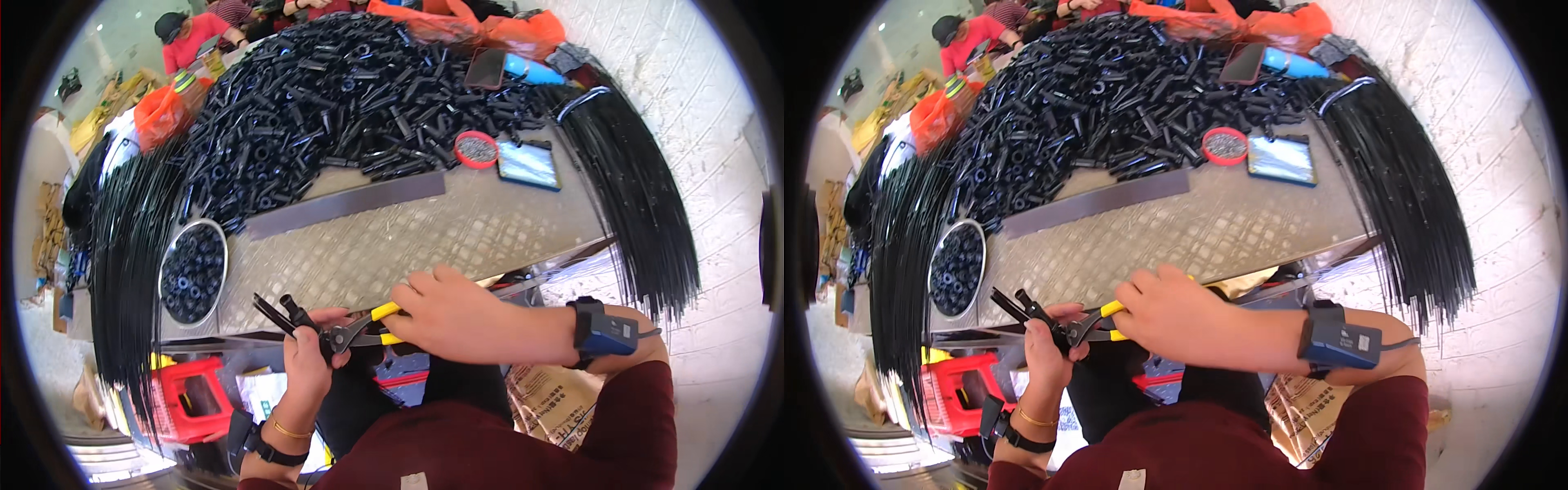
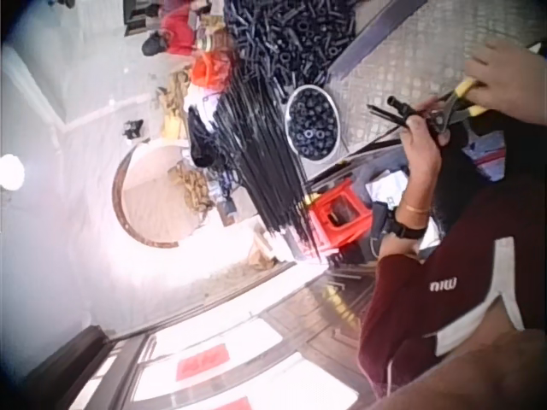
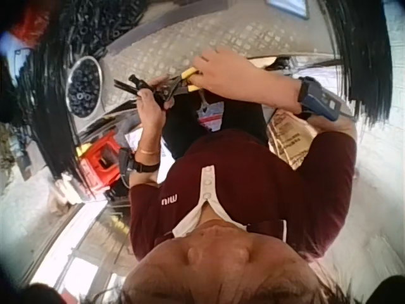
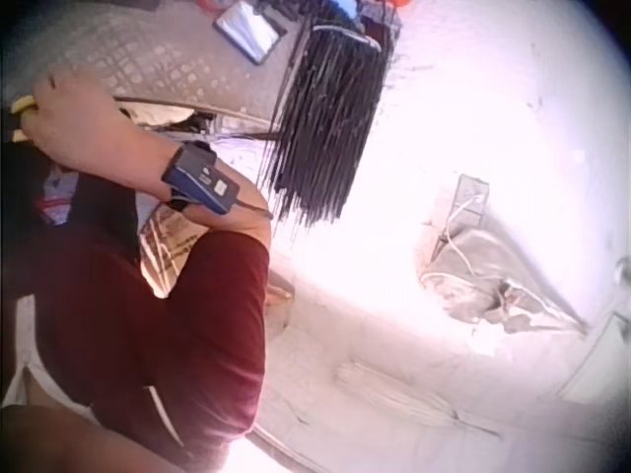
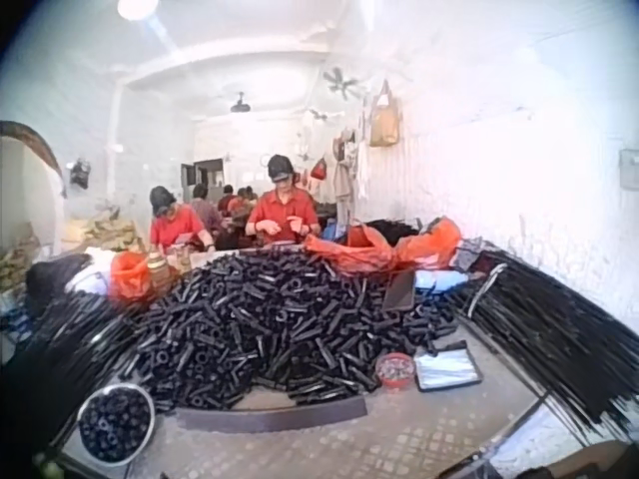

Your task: Assembling plastic connectors onto thin metal rods using hands and pliers in a factory setting.

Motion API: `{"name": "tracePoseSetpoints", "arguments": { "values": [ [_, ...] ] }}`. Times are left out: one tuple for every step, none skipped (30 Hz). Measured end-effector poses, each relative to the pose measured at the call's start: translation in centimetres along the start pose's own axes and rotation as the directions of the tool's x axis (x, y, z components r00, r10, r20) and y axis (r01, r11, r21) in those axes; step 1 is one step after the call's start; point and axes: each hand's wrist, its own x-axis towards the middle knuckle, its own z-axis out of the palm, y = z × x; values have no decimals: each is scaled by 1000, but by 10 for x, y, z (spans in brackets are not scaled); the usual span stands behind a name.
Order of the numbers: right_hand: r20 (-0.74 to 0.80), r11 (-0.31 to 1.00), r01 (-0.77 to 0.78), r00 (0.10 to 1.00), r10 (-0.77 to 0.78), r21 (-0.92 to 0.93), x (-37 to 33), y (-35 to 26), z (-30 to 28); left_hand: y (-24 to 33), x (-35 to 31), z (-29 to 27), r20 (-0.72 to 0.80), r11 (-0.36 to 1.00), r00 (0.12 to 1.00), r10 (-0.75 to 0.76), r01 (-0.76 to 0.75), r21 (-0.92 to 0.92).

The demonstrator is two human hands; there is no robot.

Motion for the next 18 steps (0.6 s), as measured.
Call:
{"name": "tracePoseSetpoints", "arguments": {
  "values": [
    [-15,1000,-5,1000,5,5,-1,14,3,1,3,0,-11,1000,1000,29,-29,-3],
    [-43,1000,-2,999,2,16,-2,33,5,2,6,-1,-19,998,998,67,-67,-12],
    [-140,999,26,990,-20,40,-2,55,7,4,12,-5,-24,995,995,97,-97,-17],
    [-116,992,-124,986,119,-34,-4,80,9,7,17,-10,-43,989,989,145,-145,-12],
    [-199,971,-223,959,203,-83,-8,106,10,10,22,-17,-62,985,984,169,-171,-37],
    [-211,916,-394,904,372,-76,-12,131,13,13,27,-23,-14,979,979,203,-203,-29],
    [-229,837,-545,822,521,-52,-16,154,17,13,29,-27,11,966,966,258,-258,-33],
    [-223,817,-565,816,533,-112,-19,177,19,12,32,-30,38,971,971,237,-236,-29],
    [-151,750,-635,772,617,-184,-21,196,22,12,33,-33,40,974,973,227,-225,-41],
    [-162,764,-619,785,598,-179,-23,209,26,10,33,-34,40,976,976,214,-212,-51],
    [-129,744,-641,767,628,-188,-24,219,29,10,33,-36,67,976,974,214,-210,-62],
    [-93,722,-665,744,661,-191,-24,227,32,9,33,-36,57,976,976,210,-206,-70],
    [-92,720,-665,744,662,-196,-23,232,34,9,33,-36,58,976,975,212,-209,-59],
    [-87,717,-669,740,667,-195,-22,236,36,9,33,-36,69,974,973,222,-219,-52],
    [-81,713,-673,736,672,-195,-22,238,37,10,33,-36,71,972,970,234,-231,-51],
    [-75,714,-669,738,671,-206,-21,240,38,10,34,-36,80,973,970,228,-225,-46],
    [-71,714,-666,740,669,-216,-21,241,39,11,34,-36,81,974,971,226,-223,-45],
    [-84,724,-654,752,654,-218,-21,243,39,12,34,-37,83,974,971,224,-221,-44]
  ]
}}
